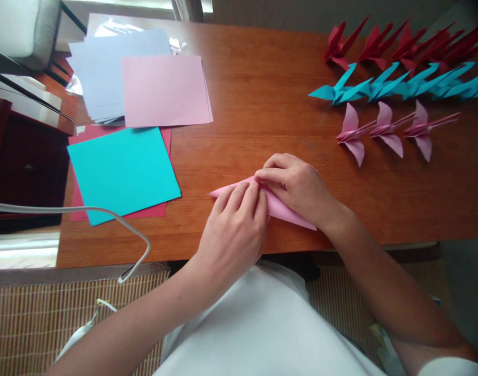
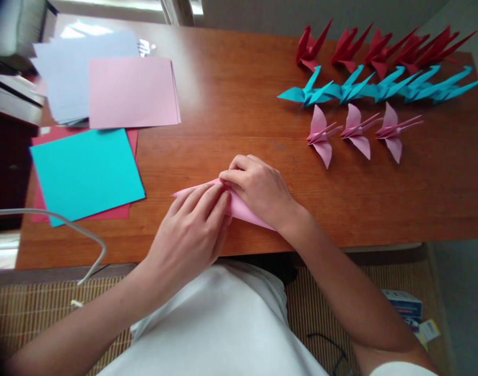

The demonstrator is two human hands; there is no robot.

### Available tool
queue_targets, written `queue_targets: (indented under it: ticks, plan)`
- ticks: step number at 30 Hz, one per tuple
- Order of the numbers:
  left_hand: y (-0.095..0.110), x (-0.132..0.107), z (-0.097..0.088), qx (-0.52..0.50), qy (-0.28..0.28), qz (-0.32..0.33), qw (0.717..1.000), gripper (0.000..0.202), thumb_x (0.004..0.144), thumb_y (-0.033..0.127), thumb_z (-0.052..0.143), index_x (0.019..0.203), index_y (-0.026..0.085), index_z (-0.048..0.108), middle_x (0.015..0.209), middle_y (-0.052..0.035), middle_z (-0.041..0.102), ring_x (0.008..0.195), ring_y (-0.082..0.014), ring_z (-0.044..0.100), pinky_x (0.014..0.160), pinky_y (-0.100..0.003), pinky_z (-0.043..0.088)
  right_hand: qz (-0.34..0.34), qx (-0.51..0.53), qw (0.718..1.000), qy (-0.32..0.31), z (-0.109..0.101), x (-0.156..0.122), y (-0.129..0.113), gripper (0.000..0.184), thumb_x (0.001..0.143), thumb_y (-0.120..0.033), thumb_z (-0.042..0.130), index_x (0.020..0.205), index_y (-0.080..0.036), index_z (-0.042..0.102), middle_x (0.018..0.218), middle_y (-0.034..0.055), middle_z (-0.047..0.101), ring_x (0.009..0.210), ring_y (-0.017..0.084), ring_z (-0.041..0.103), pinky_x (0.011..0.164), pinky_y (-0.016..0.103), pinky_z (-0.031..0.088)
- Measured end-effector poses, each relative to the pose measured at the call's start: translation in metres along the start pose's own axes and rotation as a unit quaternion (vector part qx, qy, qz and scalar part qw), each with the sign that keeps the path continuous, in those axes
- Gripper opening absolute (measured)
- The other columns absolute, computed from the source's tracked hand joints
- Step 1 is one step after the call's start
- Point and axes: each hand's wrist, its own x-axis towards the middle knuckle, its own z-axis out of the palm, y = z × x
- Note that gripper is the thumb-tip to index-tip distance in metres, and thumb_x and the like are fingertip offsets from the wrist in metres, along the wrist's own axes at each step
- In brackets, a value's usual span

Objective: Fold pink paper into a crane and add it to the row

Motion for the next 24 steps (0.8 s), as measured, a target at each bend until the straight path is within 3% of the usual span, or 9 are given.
queue_targets:
  ticks: [4, 15, 19, 24]
  plan:
    - [0.0, -0.004, 0.011, -0.009, 0.033, 0.012, 0.999, 0.048, 0.101, 0.03, 0.046, 0.138, 0.0, 0.056, 0.147, -0.0237, 0.056, 0.138, -0.036, 0.052, 0.118, -0.047, 0.04, -0.005, 0.011, 1.0, 0.005, 0.0, 0.0, 0.001, 0.022, 0.1, -0.024, 0.056, 0.097, -0.023, 0.077, 0.098, 0.0051, 0.069, 0.093, 0.019, 0.063, 0.077, 0.031, 0.047]
    - [-0.005, -0.012, 0.015, 0.029, 0.009, 0.071, 0.997, 0.068, 0.099, 0.045, 0.052, 0.147, -0.003, 0.046, 0.152, -0.0326, 0.046, 0.141, -0.0447, 0.048, 0.118, -0.054, 0.039, -0.01, 0.023, 1.0, 0.009, 0.001, 0.0, 0.003, 0.021, 0.099, -0.022, 0.057, 0.098, -0.024, 0.078, 0.099, 0.0053, 0.069, 0.092, 0.02, 0.064, 0.08, 0.032, 0.049]
    - [-0.007, -0.014, 0.017, 0.037, -0.008, 0.082, 0.996, 0.079, 0.097, 0.054, 0.053, 0.149, -0.004, 0.043, 0.155, -0.0337, 0.042, 0.145, -0.0453, 0.043, 0.12, -0.054, 0.035, -0.01, 0.026, 1.0, 0.01, 0.001, 0.0, 0.004, 0.021, 0.099, -0.021, 0.057, 0.098, -0.023, 0.078, 0.099, 0.0057, 0.069, 0.093, 0.02, 0.065, 0.081, 0.032, 0.05]
    - [-0.008, -0.016, 0.019, 0.052, -0.019, 0.089, 0.994, 0.08, 0.099, 0.054, 0.05, 0.147, -0.01, 0.042, 0.157, -0.0335, 0.038, 0.147, -0.0446, 0.04, 0.122, -0.053, 0.034, -0.011, 0.027, 1.0, 0.011, 0.001, 0.0, 0.004, 0.021, 0.098, -0.019, 0.057, 0.098, -0.023, 0.078, 0.099, 0.0056, 0.069, 0.093, 0.02, 0.065, 0.082, 0.032, 0.05]
